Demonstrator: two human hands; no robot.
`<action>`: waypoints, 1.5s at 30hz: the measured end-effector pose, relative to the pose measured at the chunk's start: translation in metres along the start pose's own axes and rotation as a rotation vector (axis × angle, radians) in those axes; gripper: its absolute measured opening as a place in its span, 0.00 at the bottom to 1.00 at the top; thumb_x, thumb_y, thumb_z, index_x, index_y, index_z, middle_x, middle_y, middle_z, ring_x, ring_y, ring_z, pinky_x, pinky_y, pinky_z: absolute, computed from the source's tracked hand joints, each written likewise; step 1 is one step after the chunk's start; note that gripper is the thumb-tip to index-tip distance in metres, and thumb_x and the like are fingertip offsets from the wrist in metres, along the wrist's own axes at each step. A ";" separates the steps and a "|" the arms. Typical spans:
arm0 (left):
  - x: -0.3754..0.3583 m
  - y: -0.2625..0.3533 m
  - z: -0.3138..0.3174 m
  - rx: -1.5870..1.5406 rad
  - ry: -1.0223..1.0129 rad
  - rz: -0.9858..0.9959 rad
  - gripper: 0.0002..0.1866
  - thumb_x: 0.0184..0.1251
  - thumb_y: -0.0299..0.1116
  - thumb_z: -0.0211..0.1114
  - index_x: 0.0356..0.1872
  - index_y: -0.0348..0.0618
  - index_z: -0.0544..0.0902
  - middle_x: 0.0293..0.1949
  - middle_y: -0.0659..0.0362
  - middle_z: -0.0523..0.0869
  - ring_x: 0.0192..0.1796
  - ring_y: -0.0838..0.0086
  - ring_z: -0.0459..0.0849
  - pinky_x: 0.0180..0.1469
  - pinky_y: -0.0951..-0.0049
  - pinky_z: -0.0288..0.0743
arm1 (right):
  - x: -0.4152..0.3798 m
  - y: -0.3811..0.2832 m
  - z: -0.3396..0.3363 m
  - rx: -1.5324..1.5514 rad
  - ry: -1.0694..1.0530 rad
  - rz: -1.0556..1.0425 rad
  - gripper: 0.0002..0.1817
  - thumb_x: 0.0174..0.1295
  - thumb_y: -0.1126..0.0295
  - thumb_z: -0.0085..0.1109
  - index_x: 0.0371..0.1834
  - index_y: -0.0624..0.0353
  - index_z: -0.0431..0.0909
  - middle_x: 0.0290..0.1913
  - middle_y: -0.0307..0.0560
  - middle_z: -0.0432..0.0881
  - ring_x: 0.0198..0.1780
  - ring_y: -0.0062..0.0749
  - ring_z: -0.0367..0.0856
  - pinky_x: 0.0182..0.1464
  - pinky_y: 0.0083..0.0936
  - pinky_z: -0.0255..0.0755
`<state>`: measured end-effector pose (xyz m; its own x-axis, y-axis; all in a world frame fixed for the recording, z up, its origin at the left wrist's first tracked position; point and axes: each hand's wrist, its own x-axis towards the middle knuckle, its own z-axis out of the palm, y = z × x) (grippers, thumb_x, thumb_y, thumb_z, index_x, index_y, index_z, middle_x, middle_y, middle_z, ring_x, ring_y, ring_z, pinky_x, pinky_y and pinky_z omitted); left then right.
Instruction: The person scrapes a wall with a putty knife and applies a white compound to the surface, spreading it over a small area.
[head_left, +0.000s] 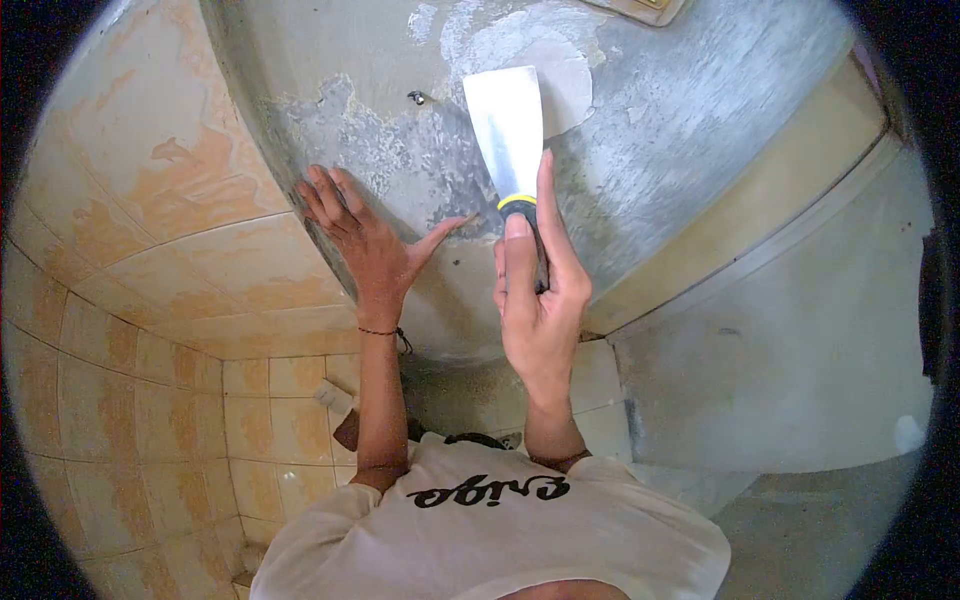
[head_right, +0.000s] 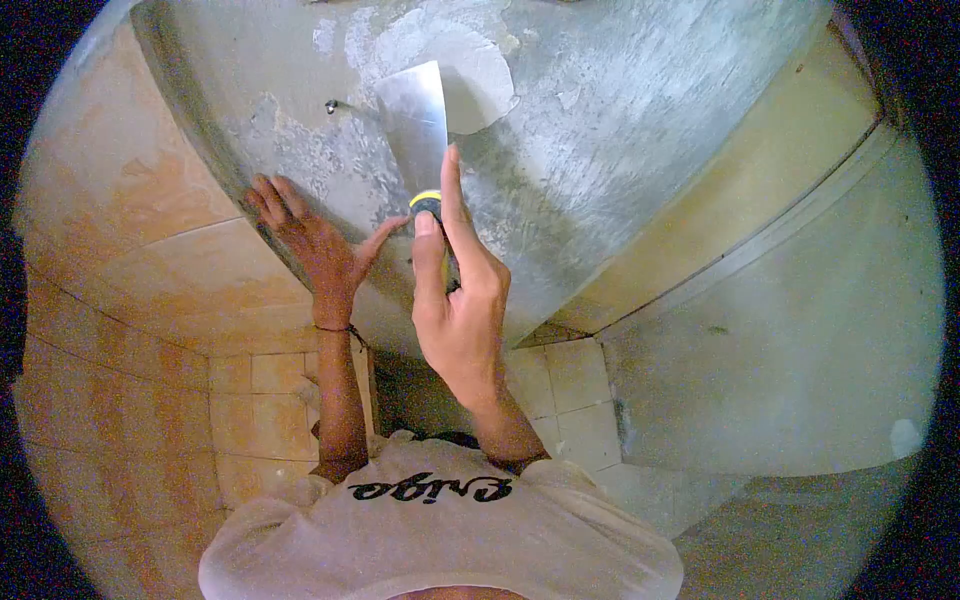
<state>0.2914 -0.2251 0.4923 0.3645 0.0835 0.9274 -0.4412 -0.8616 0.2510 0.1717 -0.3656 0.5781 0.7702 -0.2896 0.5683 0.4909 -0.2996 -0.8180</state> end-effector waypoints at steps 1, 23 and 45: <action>0.001 0.000 -0.001 0.016 -0.005 0.008 0.82 0.35 0.72 0.80 0.82 0.32 0.39 0.82 0.38 0.39 0.82 0.36 0.39 0.80 0.34 0.40 | 0.000 -0.001 0.001 -0.010 0.001 -0.004 0.27 0.78 0.71 0.50 0.79 0.59 0.64 0.42 0.43 0.73 0.39 0.20 0.68 0.35 0.19 0.63; 0.004 0.005 -0.003 -0.063 -0.054 -0.072 0.80 0.38 0.72 0.79 0.82 0.34 0.39 0.83 0.41 0.38 0.83 0.36 0.34 0.79 0.30 0.37 | 0.001 0.000 0.002 -0.030 0.024 -0.045 0.27 0.78 0.70 0.52 0.78 0.60 0.65 0.47 0.47 0.74 0.44 0.24 0.71 0.41 0.22 0.66; 0.045 0.018 0.000 -0.071 0.016 0.041 0.77 0.41 0.77 0.73 0.82 0.37 0.44 0.84 0.43 0.43 0.84 0.43 0.34 0.79 0.34 0.29 | 0.004 -0.003 0.008 -0.076 0.029 -0.060 0.28 0.79 0.69 0.50 0.81 0.55 0.62 0.23 0.30 0.70 0.22 0.10 0.61 0.21 0.14 0.55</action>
<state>0.2999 -0.2366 0.5383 0.3317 0.0573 0.9416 -0.5127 -0.8269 0.2309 0.1760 -0.3586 0.5820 0.7276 -0.2951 0.6193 0.5025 -0.3852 -0.7740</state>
